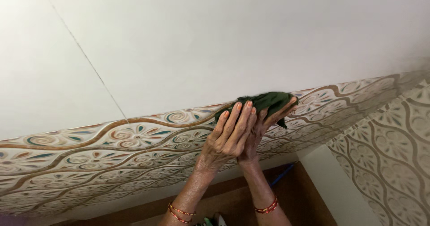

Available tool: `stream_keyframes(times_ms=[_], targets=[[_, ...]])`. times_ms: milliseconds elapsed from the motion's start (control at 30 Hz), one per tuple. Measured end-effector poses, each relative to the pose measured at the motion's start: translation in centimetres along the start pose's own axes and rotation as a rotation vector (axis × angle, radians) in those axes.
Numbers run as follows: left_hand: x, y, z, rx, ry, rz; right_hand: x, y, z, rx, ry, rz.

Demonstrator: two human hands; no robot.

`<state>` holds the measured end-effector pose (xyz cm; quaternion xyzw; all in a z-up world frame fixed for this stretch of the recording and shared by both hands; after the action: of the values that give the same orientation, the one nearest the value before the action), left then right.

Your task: The person wipes a tiled wall with a green cloth, moving horizontally along the decorative border and the white tiles above. The hands repeatedly rub the surface in a back-and-forth motion to clean the area.

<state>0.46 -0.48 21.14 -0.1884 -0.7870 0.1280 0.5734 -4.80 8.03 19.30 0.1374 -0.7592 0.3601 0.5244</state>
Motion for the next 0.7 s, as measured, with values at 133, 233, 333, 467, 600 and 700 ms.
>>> stream_keyframes(times_ms=[133, 233, 333, 467, 600, 700], targets=[[-5.8, -1.3, 0.9, -0.029, 0.042, -0.044, -3.9, -1.0, 1.9, -0.053, -0.122, 0.026], [-11.3, -1.5, 2.5, 0.039, 0.05, -0.064, -7.7, -1.3, 3.8, -0.072, -0.114, -0.066], [-16.4, -1.2, 3.7, -0.023, 0.008, -0.069, -12.0, -0.4, 5.6, -0.034, -0.135, -0.032], [-20.2, 0.0, 4.8, -0.037, -0.093, -0.094, -15.9, 1.0, 6.0, 0.048, -0.172, -0.038], [-19.1, 0.3, 4.7, -0.057, -0.093, -0.127, -15.9, -0.1, 4.9, 0.215, -0.13, 0.01], [-16.4, -1.6, 3.1, -0.036, -0.069, -0.116, -13.4, -2.8, 4.9, 0.161, -0.062, 0.068]])
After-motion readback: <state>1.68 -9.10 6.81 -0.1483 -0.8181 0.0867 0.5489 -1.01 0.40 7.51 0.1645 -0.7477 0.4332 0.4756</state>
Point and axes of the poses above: each hand's wrist, its own x-axis towards the middle knuckle, its own z-axis out of the palm, y = z × x, the point moved 6 cm from there along x, towards the middle knuckle, and after that the axes turned 3 degrees about z, right-handed, at the moved point
